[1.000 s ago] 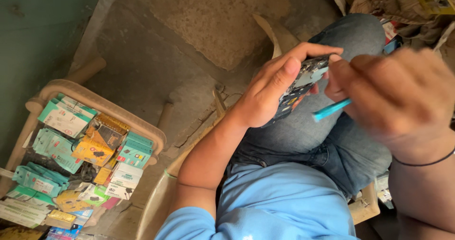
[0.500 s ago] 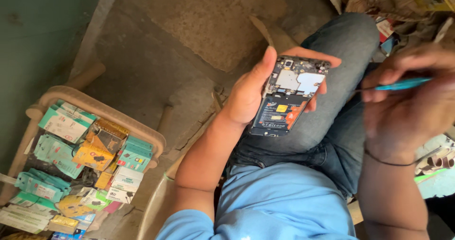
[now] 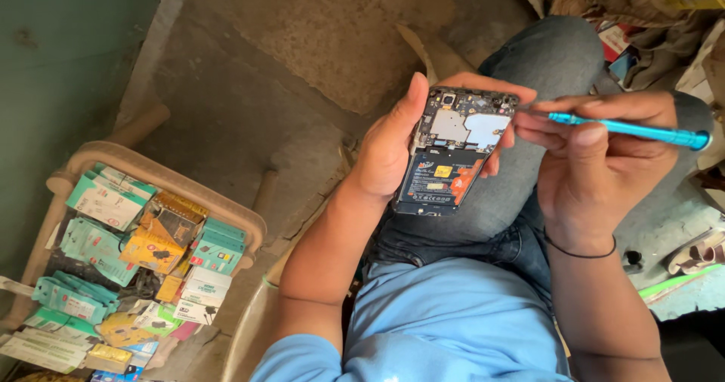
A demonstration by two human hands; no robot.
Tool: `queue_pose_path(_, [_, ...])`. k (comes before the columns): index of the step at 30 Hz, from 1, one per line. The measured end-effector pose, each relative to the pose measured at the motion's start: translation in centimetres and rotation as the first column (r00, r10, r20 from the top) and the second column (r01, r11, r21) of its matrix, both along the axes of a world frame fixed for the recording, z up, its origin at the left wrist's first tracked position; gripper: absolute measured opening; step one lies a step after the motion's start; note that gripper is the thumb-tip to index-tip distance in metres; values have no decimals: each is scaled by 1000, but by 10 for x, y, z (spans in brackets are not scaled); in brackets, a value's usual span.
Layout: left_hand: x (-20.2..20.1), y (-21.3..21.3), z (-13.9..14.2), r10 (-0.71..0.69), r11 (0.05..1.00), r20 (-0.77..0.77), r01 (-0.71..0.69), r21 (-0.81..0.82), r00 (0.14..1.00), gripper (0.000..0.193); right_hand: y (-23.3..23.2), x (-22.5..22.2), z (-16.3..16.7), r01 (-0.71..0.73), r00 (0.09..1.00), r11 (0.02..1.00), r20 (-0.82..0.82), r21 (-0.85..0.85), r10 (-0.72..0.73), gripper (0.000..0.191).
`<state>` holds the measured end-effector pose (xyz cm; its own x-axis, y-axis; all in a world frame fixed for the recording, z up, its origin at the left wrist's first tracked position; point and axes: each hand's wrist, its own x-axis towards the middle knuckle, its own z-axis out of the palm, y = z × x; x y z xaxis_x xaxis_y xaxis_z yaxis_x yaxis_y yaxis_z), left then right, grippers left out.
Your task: The person sits in a chair holding a disassembled smartphone and uses a small screwdriver to work on its internal components, prying and unscrewing parts while turning the phone over to reach different sides.
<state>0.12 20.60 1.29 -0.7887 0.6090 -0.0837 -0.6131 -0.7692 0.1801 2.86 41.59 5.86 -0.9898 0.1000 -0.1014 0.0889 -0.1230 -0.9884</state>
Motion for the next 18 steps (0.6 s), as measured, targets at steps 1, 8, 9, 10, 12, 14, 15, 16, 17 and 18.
queue_pose_path(1, [0, 0, 0, 0, 1000, -5, 0, -3, 1000, 85, -1, -1, 0, 1, 1000, 1000, 0, -3, -1, 37])
queue_pose_path(8, [0, -1, 2, -5, 1000, -28, 5, -16, 1000, 85, 5, 1, -5, 1, 1000, 999, 14, -39, 0, 34])
queue_pose_path(9, [0, -1, 3, -6, 1000, -38, 5, -21, 999, 86, 6, 2, -7, 7, 1000, 998, 28, -59, -5, 34])
queue_pose_path(10, [0, -2, 4, -6, 1000, -50, 4, -27, 999, 86, 8, 3, -8, 13, 999, 997, 43, -79, -10, 34])
queue_pose_path(12, [-1, -2, 5, -4, 999, -77, 1, -40, 997, 86, 13, 4, -12, 21, 996, 990, 85, -143, -9, 33])
queue_pose_path(14, [-2, -2, 7, -9, 998, -91, 3, -63, 996, 87, 19, 4, -16, 31, 991, 977, 132, -213, -2, 30])
queue_pose_path(15, [-2, -2, 8, -16, 997, -89, 8, -80, 996, 88, 22, 4, -18, 41, 988, 967, 154, -252, -1, 29])
queue_pose_path(16, [-2, -3, 9, -16, 997, -90, 8, -81, 996, 88, 24, 4, -20, 52, 984, 956, 177, -290, 0, 28])
queue_pose_path(17, [-1, -3, 10, -16, 997, -91, 8, -83, 996, 88, 26, 4, -23, 67, 980, 941, 197, -331, -1, 26])
queue_pose_path(18, [-2, -3, 10, -9, 997, -96, 2, -71, 995, 86, 28, 4, -24, 73, 978, 929, 210, -364, 5, 26])
